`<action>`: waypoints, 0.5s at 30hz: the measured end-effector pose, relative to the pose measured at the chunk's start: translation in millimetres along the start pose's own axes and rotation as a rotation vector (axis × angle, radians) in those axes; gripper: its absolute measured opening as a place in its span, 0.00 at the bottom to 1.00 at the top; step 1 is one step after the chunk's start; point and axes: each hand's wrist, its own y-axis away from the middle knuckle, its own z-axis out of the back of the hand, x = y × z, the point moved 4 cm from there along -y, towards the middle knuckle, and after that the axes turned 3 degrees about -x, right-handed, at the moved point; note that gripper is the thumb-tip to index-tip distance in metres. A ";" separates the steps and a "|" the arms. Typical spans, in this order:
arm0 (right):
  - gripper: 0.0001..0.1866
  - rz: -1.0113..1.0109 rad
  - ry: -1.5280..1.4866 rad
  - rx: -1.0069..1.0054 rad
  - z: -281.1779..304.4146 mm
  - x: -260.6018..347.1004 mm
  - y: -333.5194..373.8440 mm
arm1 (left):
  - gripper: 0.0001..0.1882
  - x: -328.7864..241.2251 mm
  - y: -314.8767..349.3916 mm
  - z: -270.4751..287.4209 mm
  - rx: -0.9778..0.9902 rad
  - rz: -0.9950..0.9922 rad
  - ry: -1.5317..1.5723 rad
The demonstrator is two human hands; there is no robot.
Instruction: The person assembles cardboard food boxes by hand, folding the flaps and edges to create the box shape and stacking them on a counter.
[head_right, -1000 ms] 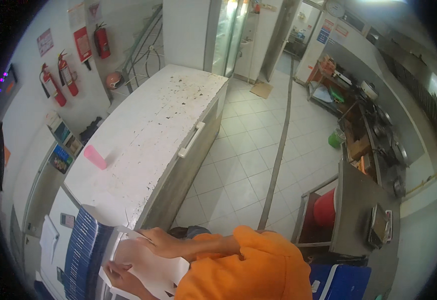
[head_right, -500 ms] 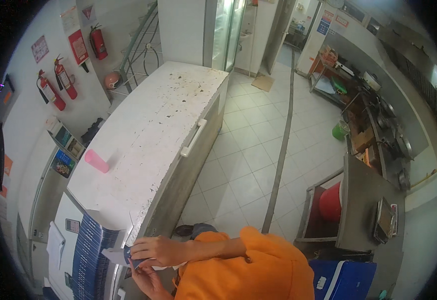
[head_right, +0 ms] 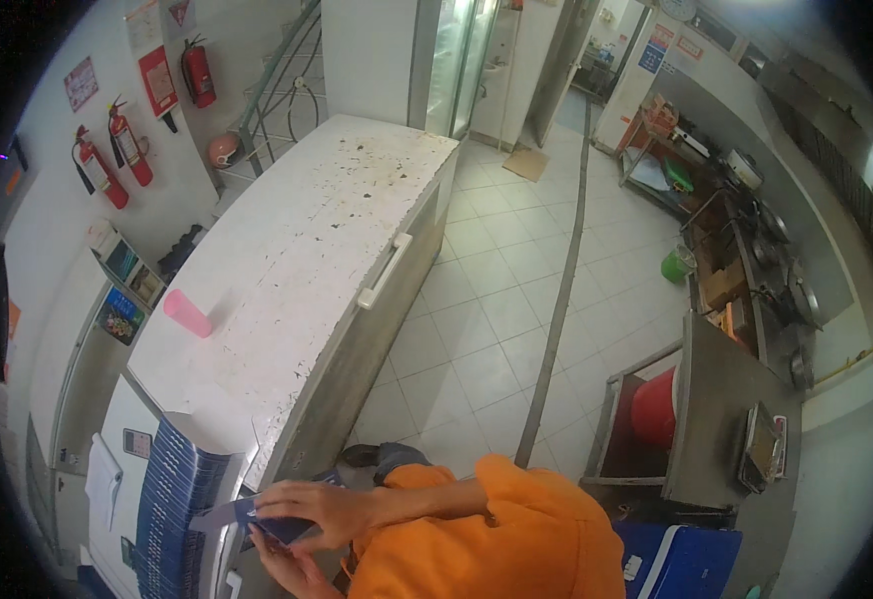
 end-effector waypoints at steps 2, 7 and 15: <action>0.24 0.050 0.027 -0.046 -13.4 -17.6 12.0 | 0.20 7.6 -7.9 16.2 -0.105 0.341 0.132; 0.19 -0.570 -0.484 -0.432 -11.7 -33.9 13.2 | 0.20 18.3 -3.4 -11.4 -0.006 0.232 0.150; 0.15 0.029 0.008 -0.065 -6.2 -18.3 -2.5 | 0.14 -7.2 7.1 -22.2 -0.165 0.309 0.217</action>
